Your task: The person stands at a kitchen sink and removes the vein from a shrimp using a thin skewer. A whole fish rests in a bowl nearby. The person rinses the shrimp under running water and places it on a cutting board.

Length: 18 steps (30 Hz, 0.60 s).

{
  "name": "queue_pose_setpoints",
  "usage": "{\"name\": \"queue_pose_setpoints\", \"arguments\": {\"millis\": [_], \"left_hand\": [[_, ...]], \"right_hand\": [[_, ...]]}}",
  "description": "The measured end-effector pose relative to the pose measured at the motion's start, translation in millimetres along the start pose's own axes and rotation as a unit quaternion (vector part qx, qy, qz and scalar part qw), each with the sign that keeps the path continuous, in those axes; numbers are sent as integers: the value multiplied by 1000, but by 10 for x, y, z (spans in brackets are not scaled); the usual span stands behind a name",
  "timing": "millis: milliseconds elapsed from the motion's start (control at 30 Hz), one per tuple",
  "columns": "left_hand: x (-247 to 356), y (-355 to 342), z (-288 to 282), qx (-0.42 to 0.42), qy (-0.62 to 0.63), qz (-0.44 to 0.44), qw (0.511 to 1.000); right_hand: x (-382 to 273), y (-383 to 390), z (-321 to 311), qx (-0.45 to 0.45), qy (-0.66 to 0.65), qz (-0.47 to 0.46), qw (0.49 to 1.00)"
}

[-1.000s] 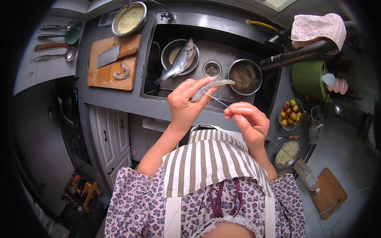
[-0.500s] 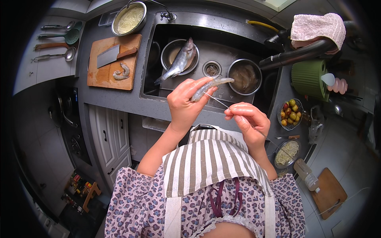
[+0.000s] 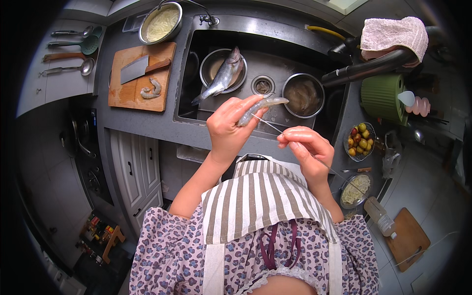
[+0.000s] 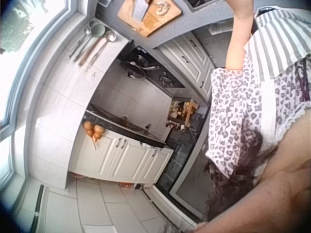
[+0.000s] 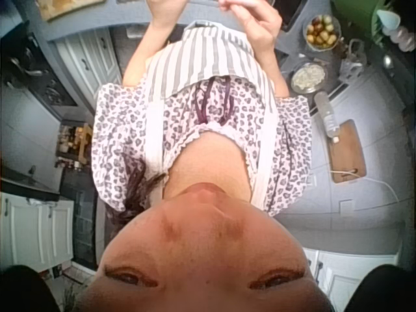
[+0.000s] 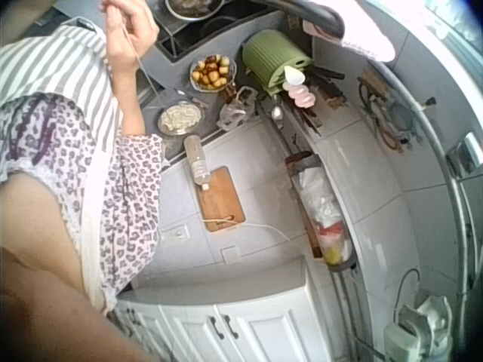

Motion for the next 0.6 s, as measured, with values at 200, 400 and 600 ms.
{"name": "queue_pose_setpoints", "arguments": {"millis": [200, 400, 600], "left_hand": [[-11, 4, 2, -1, 13, -46, 999], [-2, -6, -6, 6, 26, -62, 998], [10, -20, -3, 6, 17, -63, 998]], "right_hand": [[63, 17, 20, 13, -33, -9, 999], [76, 18, 37, 17, -59, -20, 998], [70, 12, 40, 23, -60, -24, 998]]}}
Point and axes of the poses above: each hand's wrist, its own y-axis away from the middle knuckle, its own z-axis out of the palm, x = y × z, the point moved 6 cm from there along -y, towards the middle knuckle, and after that the axes turned 1 degree about z, right-handed, at the moved point
